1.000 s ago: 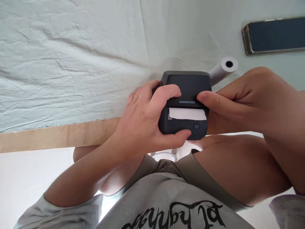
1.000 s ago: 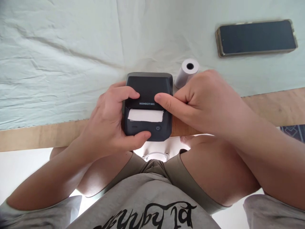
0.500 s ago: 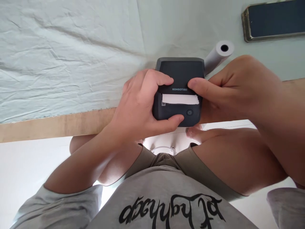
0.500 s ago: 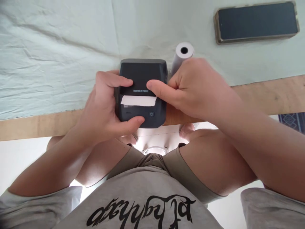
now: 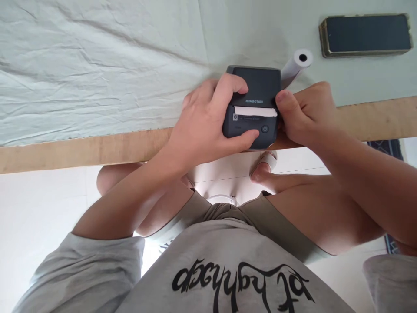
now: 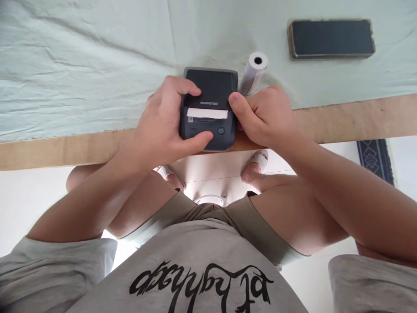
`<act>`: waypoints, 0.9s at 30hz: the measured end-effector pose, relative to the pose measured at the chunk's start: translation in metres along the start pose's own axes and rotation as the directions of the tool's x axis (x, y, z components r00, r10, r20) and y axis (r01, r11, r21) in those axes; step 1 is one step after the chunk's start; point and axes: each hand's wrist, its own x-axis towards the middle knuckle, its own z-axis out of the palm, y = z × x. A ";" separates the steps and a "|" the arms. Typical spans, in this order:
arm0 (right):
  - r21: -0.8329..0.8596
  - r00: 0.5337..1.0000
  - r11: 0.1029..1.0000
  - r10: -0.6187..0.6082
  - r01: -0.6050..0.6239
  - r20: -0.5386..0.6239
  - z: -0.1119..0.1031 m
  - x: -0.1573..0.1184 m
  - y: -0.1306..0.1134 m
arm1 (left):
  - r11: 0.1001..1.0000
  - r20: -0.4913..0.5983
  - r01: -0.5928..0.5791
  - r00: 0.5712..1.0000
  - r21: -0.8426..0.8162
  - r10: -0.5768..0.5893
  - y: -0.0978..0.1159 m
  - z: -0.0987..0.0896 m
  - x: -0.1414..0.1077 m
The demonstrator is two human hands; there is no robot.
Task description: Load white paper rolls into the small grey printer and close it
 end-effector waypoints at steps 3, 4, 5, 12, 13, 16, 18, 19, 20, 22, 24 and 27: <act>0.004 1.000 1.000 -0.011 0.011 -0.026 0.004 -0.001 0.007 | 0.999 0.000 -0.012 1.000 0.041 0.012 0.001 0.003 -0.001; 0.005 0.999 1.000 -0.015 0.016 -0.039 0.006 0.000 0.009 | 0.998 -0.004 -0.017 1.000 0.058 0.017 0.001 0.004 -0.002; 0.009 0.998 1.000 -0.022 0.023 -0.051 0.007 0.001 0.012 | 0.997 -0.009 -0.020 1.000 0.075 0.021 0.000 0.005 -0.002; 0.056 0.992 0.994 -0.085 0.090 -0.089 0.014 0.010 0.025 | 0.989 -0.035 -0.040 0.998 0.143 0.046 -0.005 0.009 -0.004; 0.060 0.991 0.993 -0.093 0.099 -0.092 0.014 0.011 0.025 | 0.988 -0.035 -0.041 0.998 0.152 0.047 -0.006 0.009 -0.004; 0.068 0.988 0.990 -0.116 0.124 -0.102 0.015 0.012 0.026 | 0.982 -0.025 -0.031 0.999 0.184 0.036 -0.006 0.010 -0.005; 0.076 0.987 0.988 -0.123 0.131 -0.107 0.014 0.012 0.026 | 0.980 -0.020 -0.016 1.000 0.196 0.021 -0.006 0.010 -0.006; 0.081 0.987 0.988 -0.121 0.130 -0.108 0.014 0.012 0.026 | 0.980 -0.020 -0.009 1.000 0.196 0.013 -0.006 0.010 -0.006; 0.086 0.987 0.988 -0.119 0.128 -0.107 0.014 0.012 0.026 | 0.981 -0.023 -0.005 1.000 0.193 0.010 -0.006 0.010 -0.005; 0.087 0.989 0.989 -0.114 0.122 -0.097 0.013 0.011 0.026 | 0.984 -0.029 -0.008 0.999 0.180 0.013 -0.007 0.010 -0.005; 0.071 0.989 0.990 -0.116 0.123 -0.092 0.013 0.011 0.026 | 0.985 -0.034 -0.015 0.999 0.170 0.021 -0.009 0.010 -0.004; 0.047 0.985 0.989 -0.132 0.137 -0.110 0.013 0.011 0.025 | 0.984 -0.040 -0.023 0.999 0.179 0.031 -0.013 0.011 -0.004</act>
